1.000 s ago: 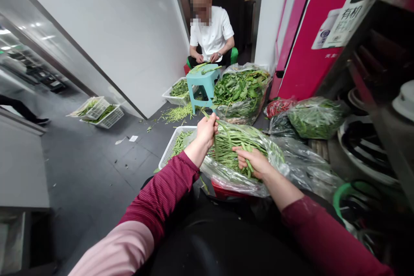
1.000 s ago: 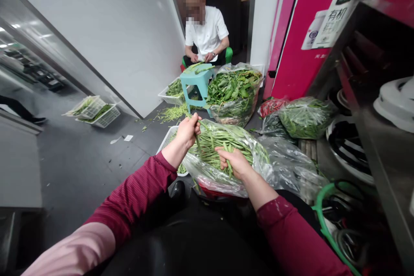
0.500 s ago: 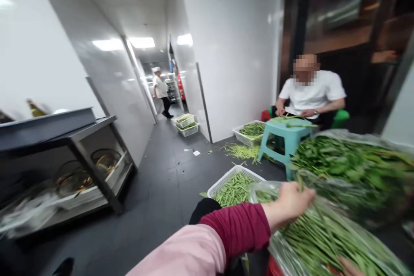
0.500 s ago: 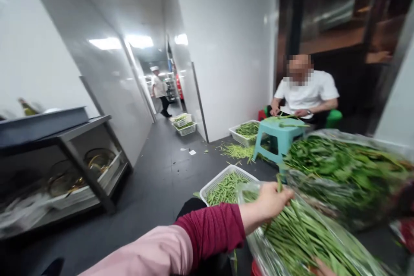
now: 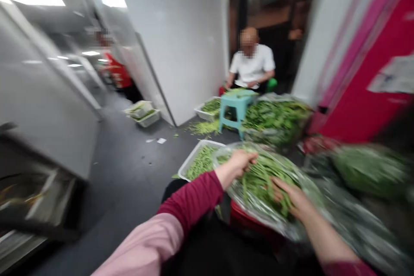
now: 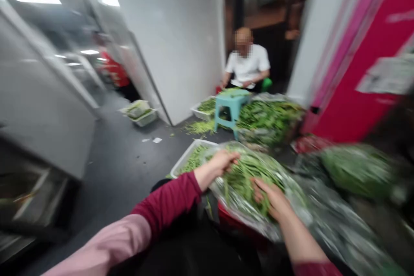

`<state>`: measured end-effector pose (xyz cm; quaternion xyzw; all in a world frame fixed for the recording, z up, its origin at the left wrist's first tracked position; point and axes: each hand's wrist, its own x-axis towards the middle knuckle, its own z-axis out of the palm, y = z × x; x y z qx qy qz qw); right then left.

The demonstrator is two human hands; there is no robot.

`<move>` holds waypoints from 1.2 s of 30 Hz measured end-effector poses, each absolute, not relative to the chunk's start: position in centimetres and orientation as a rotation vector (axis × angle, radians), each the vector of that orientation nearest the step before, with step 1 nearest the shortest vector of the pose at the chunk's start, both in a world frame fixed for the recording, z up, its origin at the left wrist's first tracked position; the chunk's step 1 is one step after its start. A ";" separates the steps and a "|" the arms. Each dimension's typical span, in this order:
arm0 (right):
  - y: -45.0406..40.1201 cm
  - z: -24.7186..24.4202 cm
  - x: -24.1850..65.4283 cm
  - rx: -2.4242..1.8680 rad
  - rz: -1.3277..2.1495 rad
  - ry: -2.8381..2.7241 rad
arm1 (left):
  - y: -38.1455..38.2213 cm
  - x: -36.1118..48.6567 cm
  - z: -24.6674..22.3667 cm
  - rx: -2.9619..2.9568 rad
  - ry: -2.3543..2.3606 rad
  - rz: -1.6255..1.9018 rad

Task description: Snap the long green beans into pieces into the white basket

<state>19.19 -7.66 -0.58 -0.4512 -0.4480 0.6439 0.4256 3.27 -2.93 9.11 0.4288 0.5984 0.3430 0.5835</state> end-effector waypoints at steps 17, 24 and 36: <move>-5.5 0.1 19.5 -0.787 2.003 -0.557 | -0.7 5.1 5.8 1.042 1.215 0.902; -4.8 -0.3 19.6 -0.888 1.782 -0.356 | -0.8 4.5 6.2 1.190 1.248 1.071; -3.4 -0.8 20.5 -1.165 1.606 -0.207 | -2.5 5.2 6.5 1.337 1.224 0.881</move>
